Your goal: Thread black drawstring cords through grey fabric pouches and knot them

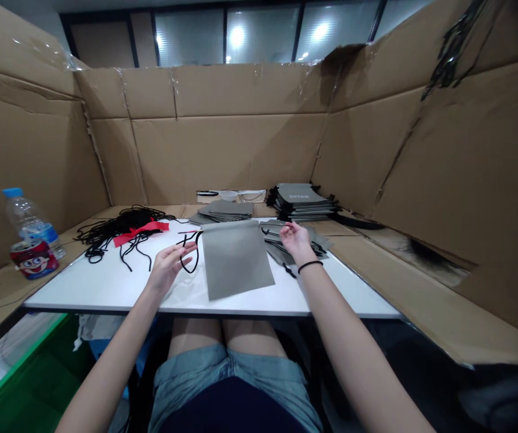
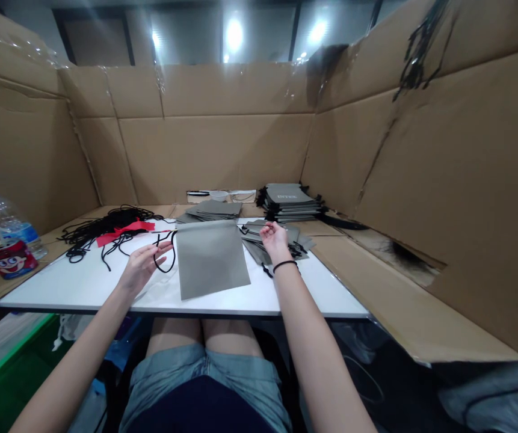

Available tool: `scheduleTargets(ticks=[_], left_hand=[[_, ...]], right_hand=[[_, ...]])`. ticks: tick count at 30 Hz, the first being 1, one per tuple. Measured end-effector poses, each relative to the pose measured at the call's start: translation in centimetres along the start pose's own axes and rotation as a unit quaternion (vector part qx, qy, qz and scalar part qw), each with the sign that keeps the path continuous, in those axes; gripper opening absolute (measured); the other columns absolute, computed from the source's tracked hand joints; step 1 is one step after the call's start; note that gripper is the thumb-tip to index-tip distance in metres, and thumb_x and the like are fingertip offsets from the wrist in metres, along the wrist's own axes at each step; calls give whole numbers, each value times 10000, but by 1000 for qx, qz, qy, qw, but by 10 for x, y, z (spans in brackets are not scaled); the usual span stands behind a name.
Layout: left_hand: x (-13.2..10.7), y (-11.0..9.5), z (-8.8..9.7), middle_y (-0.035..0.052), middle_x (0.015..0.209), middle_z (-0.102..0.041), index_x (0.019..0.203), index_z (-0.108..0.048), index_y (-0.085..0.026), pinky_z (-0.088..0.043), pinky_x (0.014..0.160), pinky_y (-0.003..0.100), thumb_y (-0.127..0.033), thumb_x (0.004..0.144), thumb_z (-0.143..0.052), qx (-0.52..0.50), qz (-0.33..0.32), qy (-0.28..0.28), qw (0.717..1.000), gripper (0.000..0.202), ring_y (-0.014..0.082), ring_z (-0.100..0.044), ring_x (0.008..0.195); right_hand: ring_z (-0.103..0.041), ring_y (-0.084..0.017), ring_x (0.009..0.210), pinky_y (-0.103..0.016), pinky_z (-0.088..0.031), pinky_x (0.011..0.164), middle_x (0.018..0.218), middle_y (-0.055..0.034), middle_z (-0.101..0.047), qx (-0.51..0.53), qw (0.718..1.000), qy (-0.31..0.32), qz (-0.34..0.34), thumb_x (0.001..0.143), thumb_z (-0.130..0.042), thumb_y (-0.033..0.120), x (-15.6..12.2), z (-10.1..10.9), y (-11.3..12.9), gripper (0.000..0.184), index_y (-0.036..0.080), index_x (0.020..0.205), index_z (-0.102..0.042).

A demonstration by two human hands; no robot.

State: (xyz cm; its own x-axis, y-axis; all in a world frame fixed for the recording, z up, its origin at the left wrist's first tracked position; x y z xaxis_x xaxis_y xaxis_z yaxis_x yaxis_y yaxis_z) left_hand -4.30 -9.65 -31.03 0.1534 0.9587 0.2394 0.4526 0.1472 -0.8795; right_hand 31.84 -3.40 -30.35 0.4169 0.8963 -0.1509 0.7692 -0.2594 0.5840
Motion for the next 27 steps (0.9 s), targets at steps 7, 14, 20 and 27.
scheduleTargets(ticks=[7, 14, 20, 27], left_hand=[[1, 0, 0, 127, 1088, -700, 680, -635, -136, -491, 797, 284, -293, 685, -754, -15, -3, 5, 1000, 197, 278, -614, 1112], [2, 1, 1, 120, 1077, -704, 683, -624, -137, -493, 773, 270, -291, 693, -758, -30, -2, -1, 1000, 203, 262, -628, 1090], [2, 2, 1, 116, 1059, -710, 718, -650, -137, -502, 745, 255, -284, 686, -766, -37, 3, -13, 999, 190, 235, -655, 1028], [3, 3, 1, 123, 1056, -713, 825, -700, -130, -517, 748, 254, -290, 684, -767, -18, 0, -32, 999, 224, 198, -684, 913]], right_hand=[[-444, -47, 373, -112, -453, 371, 476, 53, -455, -4, 1000, 8, 3, 929, -400, 159, 6, 4, 1, 251, 190, 685, -446], [-445, -51, 374, -124, -453, 372, 468, 47, -464, -8, 1000, 1, 6, 946, -344, 166, 1, 1, 1, 286, 187, 686, -460], [-450, -53, 384, -129, -446, 378, 472, 48, -462, -11, 1000, 9, 6, 954, -360, 198, -3, -3, 1, 291, 187, 680, -459], [-439, -56, 374, -140, -438, 389, 454, 55, -443, -34, 999, 27, 13, 969, -334, 204, -7, -6, 0, 316, 190, 672, -442]])
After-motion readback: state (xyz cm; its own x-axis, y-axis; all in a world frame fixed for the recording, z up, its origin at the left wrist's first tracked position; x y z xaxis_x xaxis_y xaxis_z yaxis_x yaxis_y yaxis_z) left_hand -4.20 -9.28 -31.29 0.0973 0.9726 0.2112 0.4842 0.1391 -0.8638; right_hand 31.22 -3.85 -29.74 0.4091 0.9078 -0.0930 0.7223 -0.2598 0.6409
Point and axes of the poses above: each hand's wrist, its own x-axis towards the middle knuckle, its own z-axis out of the back of the hand, y = z × x, the point moved 1 cm from there along x, towards the middle knuckle
